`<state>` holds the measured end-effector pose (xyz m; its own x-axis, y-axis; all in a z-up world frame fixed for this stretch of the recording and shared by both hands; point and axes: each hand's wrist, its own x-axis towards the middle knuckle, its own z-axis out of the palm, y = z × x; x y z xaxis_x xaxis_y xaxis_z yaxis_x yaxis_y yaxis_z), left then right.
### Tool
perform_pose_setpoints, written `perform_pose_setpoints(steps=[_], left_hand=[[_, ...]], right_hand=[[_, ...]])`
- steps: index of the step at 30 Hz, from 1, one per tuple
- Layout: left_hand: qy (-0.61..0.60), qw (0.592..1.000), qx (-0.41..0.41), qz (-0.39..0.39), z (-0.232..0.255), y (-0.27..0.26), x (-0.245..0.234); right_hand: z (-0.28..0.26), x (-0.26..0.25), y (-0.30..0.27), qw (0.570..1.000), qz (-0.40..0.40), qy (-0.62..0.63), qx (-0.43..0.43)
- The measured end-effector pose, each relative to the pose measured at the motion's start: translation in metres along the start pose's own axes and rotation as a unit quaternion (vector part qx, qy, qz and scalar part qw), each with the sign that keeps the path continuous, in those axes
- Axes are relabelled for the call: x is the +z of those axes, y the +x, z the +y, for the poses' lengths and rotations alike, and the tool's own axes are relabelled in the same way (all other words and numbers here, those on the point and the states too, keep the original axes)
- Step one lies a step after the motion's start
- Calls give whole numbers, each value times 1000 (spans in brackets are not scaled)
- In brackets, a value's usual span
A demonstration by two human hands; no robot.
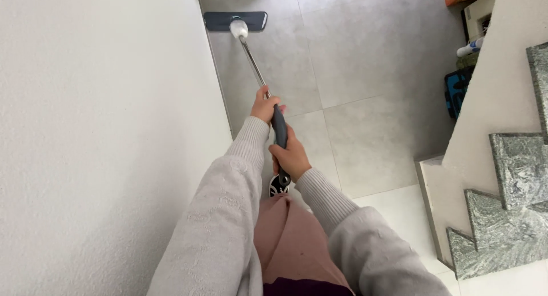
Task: The person mops a tiled floor using a flat mop, moving it back and forth across the surface. The person navigates around a large metal container, stacked boxes, and a staircase while cleaning the area.
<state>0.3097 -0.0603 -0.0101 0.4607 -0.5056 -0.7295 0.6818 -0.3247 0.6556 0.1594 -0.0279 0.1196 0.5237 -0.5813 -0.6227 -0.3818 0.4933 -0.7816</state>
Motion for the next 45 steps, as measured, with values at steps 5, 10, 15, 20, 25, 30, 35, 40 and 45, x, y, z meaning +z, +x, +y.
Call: perform_pose_setpoints(steps=[5, 10, 15, 20, 25, 30, 35, 40, 45], left_hand=[[255, 967, -22, -2, -8, -16, 10], [335, 941, -25, -37, -68, 2, 4], [109, 984, -137, -22, -129, -74, 38], [113, 978, -172, -23, -227, -112, 56], [96, 964, -246, 42, -292, -227, 124], [-29, 972, -232, -7, -309, -338, 178], [4, 975, -202, -87, -307, -332, 188], [-58, 976, -201, -67, -273, -288, 175], [-80, 984, -155, -20, -244, -203, 144]], right_hand=[[-3, -6, -43, 999, -7, 20, 40], [-20, -47, -128, 996, -1, 15, 85], [-18, -115, -235, 987, -34, -53, 148], [16, -189, -332, 977, -82, -138, 140], [21, -265, -431, 954, -121, -214, 175], [32, -326, -498, 955, -77, -212, 190], [31, -328, -494, 956, -10, -223, 193], [47, -298, -450, 949, 12, -258, 181], [74, -238, -366, 965, 2, -258, 56]])
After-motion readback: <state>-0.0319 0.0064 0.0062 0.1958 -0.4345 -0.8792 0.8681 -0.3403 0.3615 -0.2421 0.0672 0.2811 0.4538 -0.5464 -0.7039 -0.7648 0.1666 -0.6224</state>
